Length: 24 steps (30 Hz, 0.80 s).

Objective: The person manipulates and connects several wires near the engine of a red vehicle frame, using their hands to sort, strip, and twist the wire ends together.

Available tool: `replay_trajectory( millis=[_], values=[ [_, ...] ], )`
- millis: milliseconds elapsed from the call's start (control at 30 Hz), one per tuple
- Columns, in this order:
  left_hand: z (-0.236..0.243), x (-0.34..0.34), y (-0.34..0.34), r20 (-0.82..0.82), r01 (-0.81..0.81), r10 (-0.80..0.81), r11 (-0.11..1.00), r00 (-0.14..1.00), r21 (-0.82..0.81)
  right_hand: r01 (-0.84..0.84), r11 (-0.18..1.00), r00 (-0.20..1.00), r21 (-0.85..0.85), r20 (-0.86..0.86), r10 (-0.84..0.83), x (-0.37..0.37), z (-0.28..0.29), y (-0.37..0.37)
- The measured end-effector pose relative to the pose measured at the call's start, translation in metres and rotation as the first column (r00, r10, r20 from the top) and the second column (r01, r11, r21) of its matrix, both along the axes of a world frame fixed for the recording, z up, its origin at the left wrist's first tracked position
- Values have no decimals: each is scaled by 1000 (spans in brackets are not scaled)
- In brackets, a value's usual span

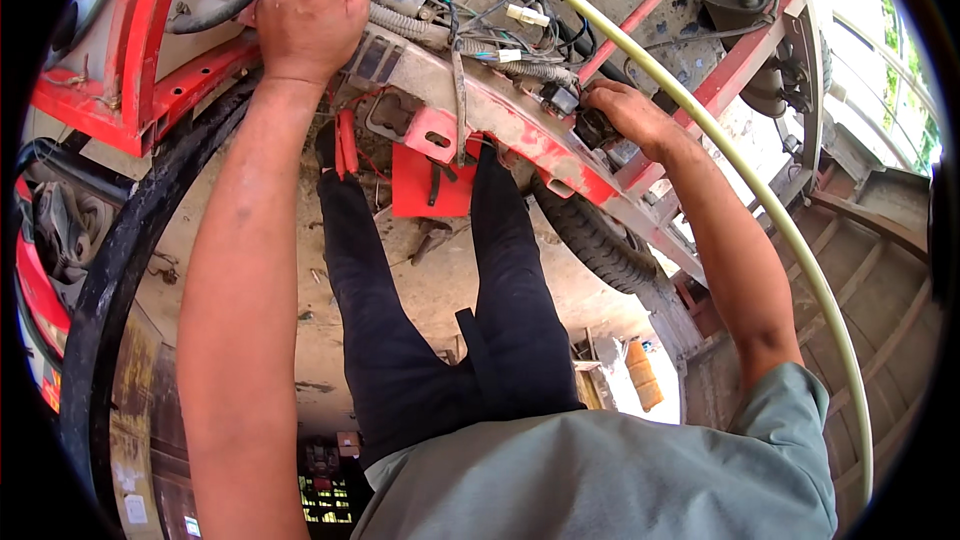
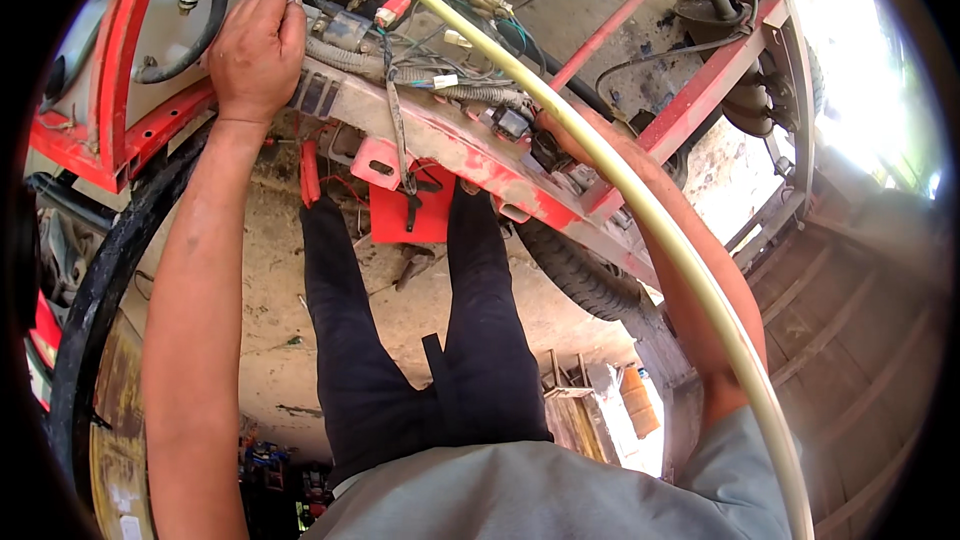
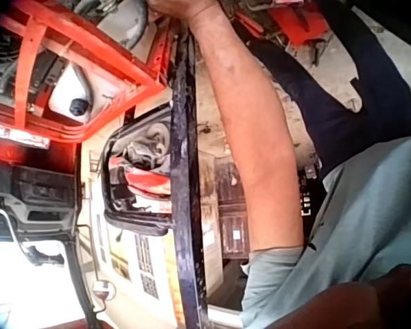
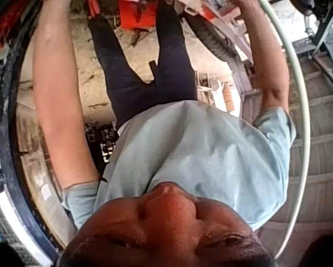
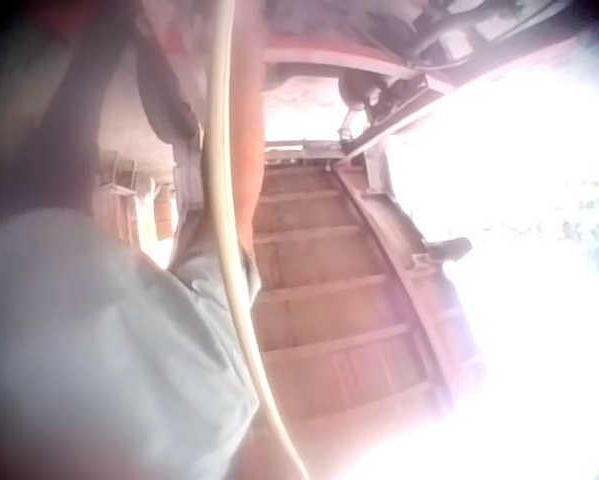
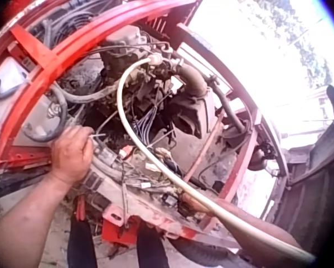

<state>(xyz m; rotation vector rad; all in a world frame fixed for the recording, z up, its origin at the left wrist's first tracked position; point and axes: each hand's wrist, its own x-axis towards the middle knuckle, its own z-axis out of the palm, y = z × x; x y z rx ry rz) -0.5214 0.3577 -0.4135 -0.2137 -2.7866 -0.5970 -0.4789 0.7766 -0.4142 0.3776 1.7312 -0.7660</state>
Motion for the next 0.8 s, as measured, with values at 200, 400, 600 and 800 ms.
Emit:
replay_trajectory(
  millis=[200,400,600,800],
  values=[
    [-2,3,-6,-3,-9,9,1000,1000,-3,267,962,941,62,201,-274,-8,37,-25],
    [-1,3,-4,25,-7,7,1000,1000,21,337,941,925,29,176,-337,-4,33,-25],
    [-2,4,-6,-9,11,-11,1000,1000,21,246,969,968,-28,55,-244,1,33,-30],
    [1,3,-2,-3,-5,5,1000,1000,21,152,965,973,212,-205,-108,-1,29,-36]
  ],
)
